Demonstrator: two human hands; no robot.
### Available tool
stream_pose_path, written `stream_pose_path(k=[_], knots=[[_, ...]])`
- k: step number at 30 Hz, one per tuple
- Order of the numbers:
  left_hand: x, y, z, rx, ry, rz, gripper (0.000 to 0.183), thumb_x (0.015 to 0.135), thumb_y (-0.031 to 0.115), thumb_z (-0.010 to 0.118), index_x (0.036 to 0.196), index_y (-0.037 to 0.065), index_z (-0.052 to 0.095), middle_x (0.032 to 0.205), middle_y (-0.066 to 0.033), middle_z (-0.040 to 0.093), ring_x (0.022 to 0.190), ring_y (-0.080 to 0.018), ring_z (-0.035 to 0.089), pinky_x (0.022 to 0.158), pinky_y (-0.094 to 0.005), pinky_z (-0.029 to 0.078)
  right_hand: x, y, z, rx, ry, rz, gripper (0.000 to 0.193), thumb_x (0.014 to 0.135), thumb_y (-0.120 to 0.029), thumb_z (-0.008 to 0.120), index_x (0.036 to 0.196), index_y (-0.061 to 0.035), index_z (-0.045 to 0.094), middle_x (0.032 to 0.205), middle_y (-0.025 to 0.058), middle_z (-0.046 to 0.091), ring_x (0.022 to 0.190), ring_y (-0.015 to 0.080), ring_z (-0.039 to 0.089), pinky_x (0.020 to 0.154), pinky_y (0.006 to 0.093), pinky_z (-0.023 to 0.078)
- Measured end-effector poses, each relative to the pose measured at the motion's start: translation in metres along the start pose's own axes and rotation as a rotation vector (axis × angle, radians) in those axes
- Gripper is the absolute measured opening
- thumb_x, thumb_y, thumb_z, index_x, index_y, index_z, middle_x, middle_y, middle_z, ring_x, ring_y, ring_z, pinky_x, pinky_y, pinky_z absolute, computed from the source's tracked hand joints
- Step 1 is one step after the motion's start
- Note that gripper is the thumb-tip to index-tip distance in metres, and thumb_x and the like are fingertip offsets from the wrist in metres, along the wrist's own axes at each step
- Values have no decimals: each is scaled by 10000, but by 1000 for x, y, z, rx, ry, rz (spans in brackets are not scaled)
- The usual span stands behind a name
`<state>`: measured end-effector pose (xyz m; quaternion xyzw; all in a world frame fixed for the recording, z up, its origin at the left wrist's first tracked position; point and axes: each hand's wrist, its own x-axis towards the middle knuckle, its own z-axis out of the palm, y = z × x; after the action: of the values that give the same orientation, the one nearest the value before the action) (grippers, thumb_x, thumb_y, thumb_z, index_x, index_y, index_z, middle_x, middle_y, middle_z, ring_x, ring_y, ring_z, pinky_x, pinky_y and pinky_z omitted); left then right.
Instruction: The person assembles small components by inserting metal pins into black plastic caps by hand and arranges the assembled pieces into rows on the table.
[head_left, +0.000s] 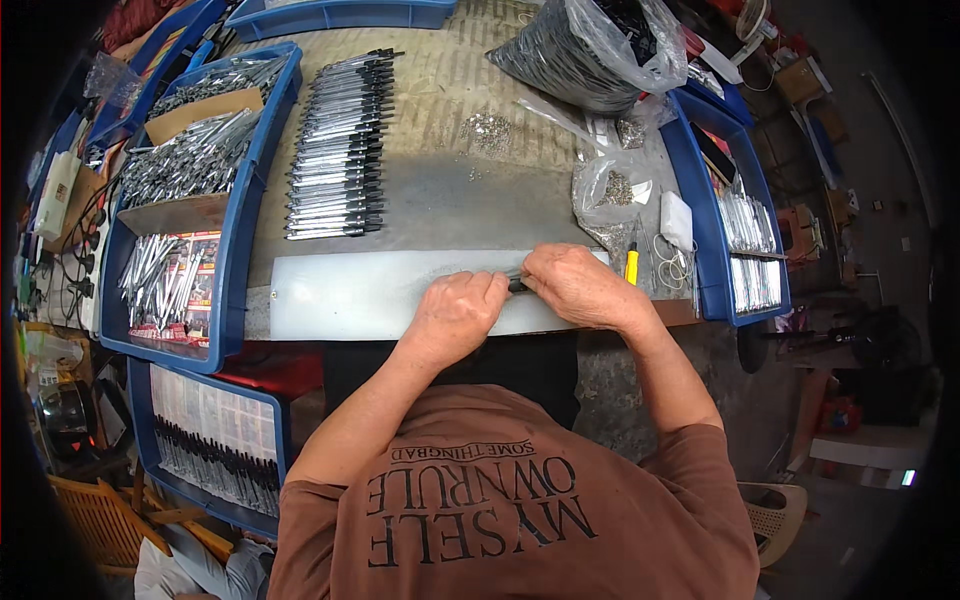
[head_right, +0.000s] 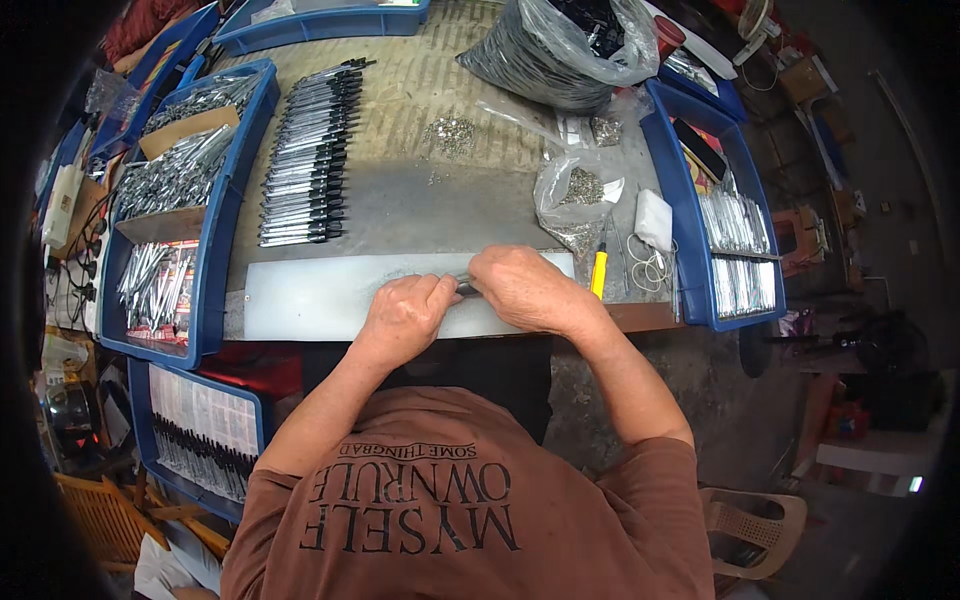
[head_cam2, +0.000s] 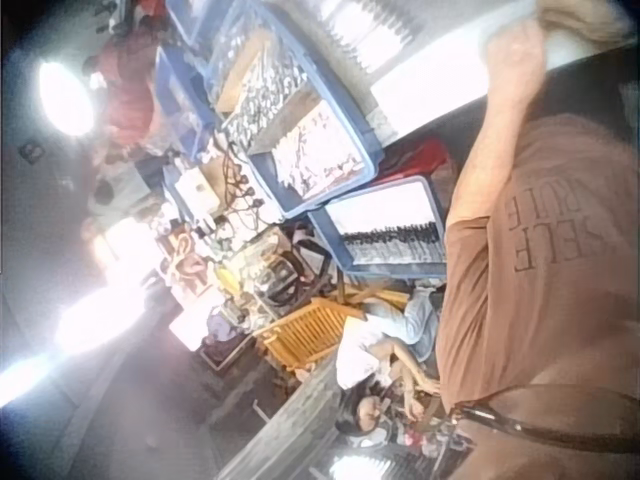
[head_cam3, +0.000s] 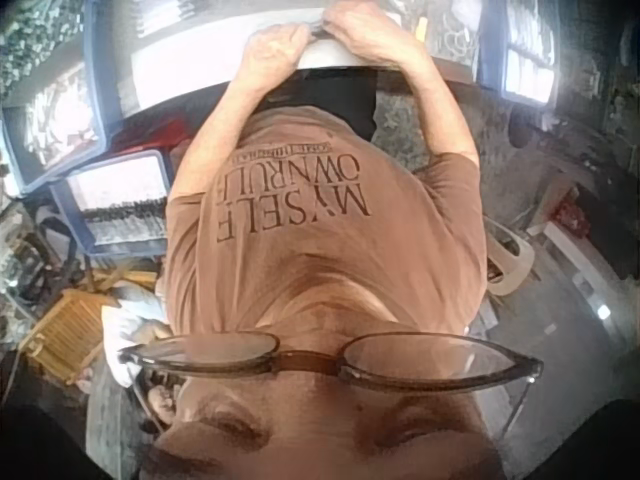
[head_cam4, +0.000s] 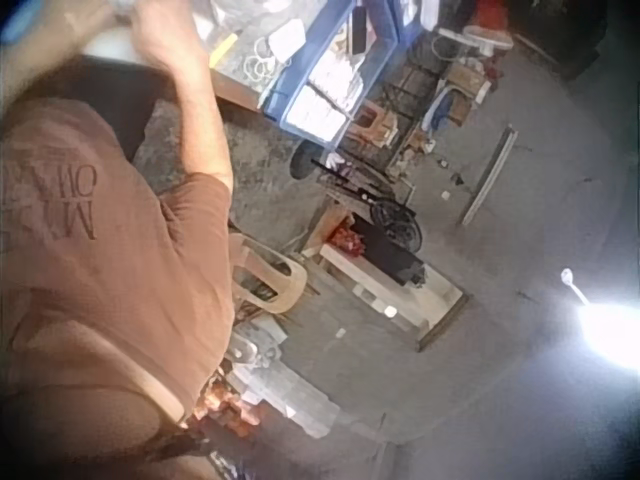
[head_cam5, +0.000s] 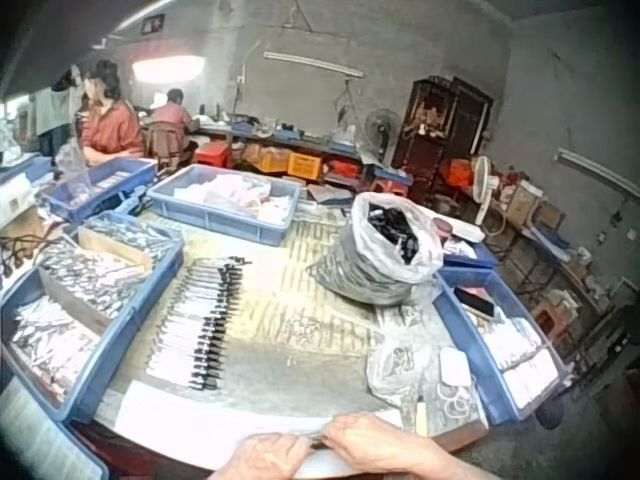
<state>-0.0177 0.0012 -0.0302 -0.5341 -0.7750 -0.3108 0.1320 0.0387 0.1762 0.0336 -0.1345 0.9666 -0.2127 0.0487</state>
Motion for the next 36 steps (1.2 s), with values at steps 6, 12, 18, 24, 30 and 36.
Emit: stream_pose_path(k=[6, 12, 18, 24, 30, 36], knots=[[-1, -1, 1, 10, -11, -11, 151, 739, 136, 622, 807, 37, 530, 599, -68, 501, 535, -228, 546, 479, -339, 451, 1, -2, -1, -3, -12, 7, 138, 780, -96, 530, 735, 33, 509, 714, 183, 534, 728, 368, 531, 644, 434, 414], [0, 1, -1, 5, -20, -2, 157, 742, 141, 619, 821, 38, 530, 599, -67, 500, 537, -229, 545, 484, -343, 452, 4, -4, -5, -18, -49, 0, 132, 756, -93, 527, 712, 30, 508, 704, 189, 537, 718, 371, 534, 640, 439, 417], [1, 2, -1, 31, 9, 17, 91, 655, 51, 542, 708, 53, 469, 613, -51, 455, 545, -196, 525, 504, -317, 463, 7, -3, -3, -77, -70, 25, 129, 737, -89, 517, 679, 27, 510, 684, 196, 544, 699, 376, 537, 636, 441, 422], [0, 2, -1, 49, 2, 22, 90, 653, 48, 543, 715, 48, 477, 614, -52, 461, 551, -197, 532, 502, -319, 468, 9, -9, -3, -139, -83, 95, 142, 727, -97, 525, 669, 33, 520, 683, 203, 556, 697, 379, 547, 632, 442, 429], [0, 1, -2, 21, -14, 12, 81, 679, 51, 549, 739, 36, 496, 625, -58, 481, 566, -199, 548, 510, -323, 474, 5, -5, 0, -12, -22, 178, 160, 732, -119, 584, 694, 26, 528, 708, 191, 565, 716, 371, 554, 632, 433, 429], [0, 0, -1, -10, -5, 7, 151, 739, 139, 624, 792, 33, 530, 597, -74, 512, 537, -237, 553, 481, -346, 457, 3, -2, 0, 90, 46, 169, 178, 738, -141, 618, 722, 17, 538, 689, 177, 556, 684, 360, 545, 605, 411, 422]])
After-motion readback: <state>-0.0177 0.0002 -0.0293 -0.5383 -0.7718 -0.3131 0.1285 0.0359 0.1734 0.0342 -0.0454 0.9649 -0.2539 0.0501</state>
